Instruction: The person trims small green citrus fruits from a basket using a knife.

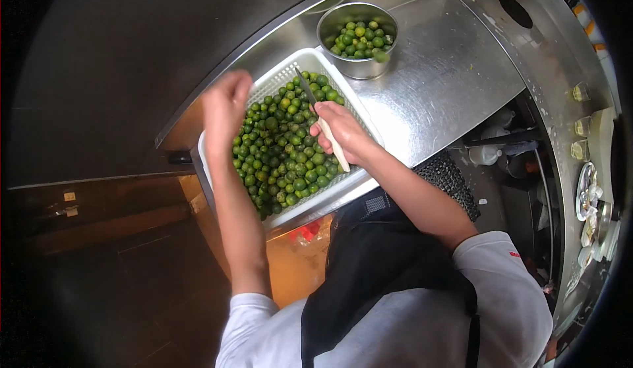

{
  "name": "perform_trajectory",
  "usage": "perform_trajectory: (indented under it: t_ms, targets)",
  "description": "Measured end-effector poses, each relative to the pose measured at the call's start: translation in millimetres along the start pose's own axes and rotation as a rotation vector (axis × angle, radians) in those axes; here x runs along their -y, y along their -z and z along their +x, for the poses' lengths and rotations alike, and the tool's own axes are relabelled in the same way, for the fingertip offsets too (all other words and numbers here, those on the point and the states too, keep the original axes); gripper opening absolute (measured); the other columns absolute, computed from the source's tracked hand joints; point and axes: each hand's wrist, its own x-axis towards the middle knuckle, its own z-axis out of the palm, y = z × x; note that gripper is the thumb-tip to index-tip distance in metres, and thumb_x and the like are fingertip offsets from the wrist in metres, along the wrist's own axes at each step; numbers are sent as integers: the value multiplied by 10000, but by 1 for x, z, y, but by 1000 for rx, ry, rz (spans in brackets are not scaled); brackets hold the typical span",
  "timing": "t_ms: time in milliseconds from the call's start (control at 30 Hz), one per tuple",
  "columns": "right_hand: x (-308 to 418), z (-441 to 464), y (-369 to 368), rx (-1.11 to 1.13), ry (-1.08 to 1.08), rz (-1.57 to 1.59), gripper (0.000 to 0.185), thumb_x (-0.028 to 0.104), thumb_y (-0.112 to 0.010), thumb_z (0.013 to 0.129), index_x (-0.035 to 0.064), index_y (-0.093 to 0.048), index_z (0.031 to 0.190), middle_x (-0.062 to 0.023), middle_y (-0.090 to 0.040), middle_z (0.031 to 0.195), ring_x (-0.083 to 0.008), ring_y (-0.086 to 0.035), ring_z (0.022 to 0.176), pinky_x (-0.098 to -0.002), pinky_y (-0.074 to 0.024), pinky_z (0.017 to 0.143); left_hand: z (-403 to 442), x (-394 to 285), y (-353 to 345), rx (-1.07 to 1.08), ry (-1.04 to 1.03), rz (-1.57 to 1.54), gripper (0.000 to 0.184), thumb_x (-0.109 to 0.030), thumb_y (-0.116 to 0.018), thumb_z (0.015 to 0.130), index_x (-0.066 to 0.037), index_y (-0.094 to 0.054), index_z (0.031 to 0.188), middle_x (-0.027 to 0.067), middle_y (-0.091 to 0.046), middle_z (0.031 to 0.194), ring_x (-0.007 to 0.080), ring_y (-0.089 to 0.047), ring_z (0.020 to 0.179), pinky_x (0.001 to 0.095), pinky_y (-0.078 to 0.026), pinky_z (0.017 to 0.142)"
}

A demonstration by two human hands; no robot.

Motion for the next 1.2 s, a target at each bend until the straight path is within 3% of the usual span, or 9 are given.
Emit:
perform_trajectory:
  t_ms: [100, 200, 333, 367, 500, 700, 967, 1133, 1200]
  targets:
    - [0, -1, 1, 9, -19, 6, 312, 340, -421, 1021, 77, -423, 1189, -48, -550, 715, -76, -448, 435, -230, -345, 367, -40, 15, -36, 485, 217, 355, 310, -183, -682, 844, -73, -659, 1132, 201, -667, 1045, 358, -643, 990, 416, -494, 871]
    - [-6, 4, 1, 42, 88, -63, 334, 349, -445, 1012, 78, -420, 1204, -49, -549, 705, -80, -459, 433, -227, -361, 373, -65, 44, -60, 243, 75, 384, 376, -153, -707, 814, -48, -601, 1159, 180, -615, 1076, 321, -632, 974, 419, -501, 829]
    - [-11, 2, -1, -27, 185, -245, 389, 359, -473, 994, 73, -436, 1254, -53, -588, 705, -98, -462, 414, -253, -395, 378, -72, 88, -76, 125, 71, -199, 376, -113, -627, 873, -39, -552, 1234, 104, -623, 1094, 205, -625, 882, 320, -507, 731]
    - [-10, 1, -3, -57, 227, -305, 382, 349, -467, 994, 65, -455, 1250, -57, -602, 699, -104, -466, 411, -262, -404, 383, -72, 61, -67, 196, 323, -468, 383, -114, -596, 902, -42, -526, 1271, 87, -590, 1170, 158, -620, 924, 277, -501, 709]
    - [-9, -5, 1, -96, 337, -309, 350, 321, -469, 992, 5, -476, 1142, -90, -605, 665, -137, -524, 438, -305, -433, 418, -72, 69, -72, 187, 463, -989, 431, -109, -519, 911, -45, -450, 1332, 112, -537, 1234, 198, -607, 976, 287, -498, 748]
    - [-10, -4, 4, -198, 504, -364, 294, 281, -475, 980, -3, -499, 1054, -136, -627, 656, -219, -601, 527, -384, -478, 536, -63, 85, -67, 316, 399, -1267, 507, -284, -556, 930, -39, -425, 1355, 95, -538, 1236, 167, -524, 1030, 264, -468, 752]
    - [-25, 14, -1, -360, 630, -480, 273, 245, -533, 920, -9, -519, 1018, -232, -631, 766, -410, -632, 737, -506, -472, 687, -68, 109, -88, 195, 426, -1026, 456, -300, -531, 929, -21, -484, 1286, 78, -563, 1196, 117, -510, 816, 222, -392, 632]
    - [-25, 15, -2, -394, 660, -488, 266, 237, -572, 868, -11, -487, 910, -228, -616, 706, -428, -620, 730, -527, -466, 669, -67, 110, -92, 116, 160, -665, 371, -241, -448, 991, 8, -511, 1258, 125, -559, 1237, 207, -567, 1018, 265, -436, 797]
    - [-22, 6, -1, -411, 682, -487, 277, 237, -572, 869, -19, -475, 906, -228, -611, 689, -433, -617, 726, -524, -470, 662, -63, 100, -91, 100, 316, -707, 346, -227, -482, 989, 15, -528, 1232, 139, -568, 1214, 224, -562, 1072, 291, -459, 825]
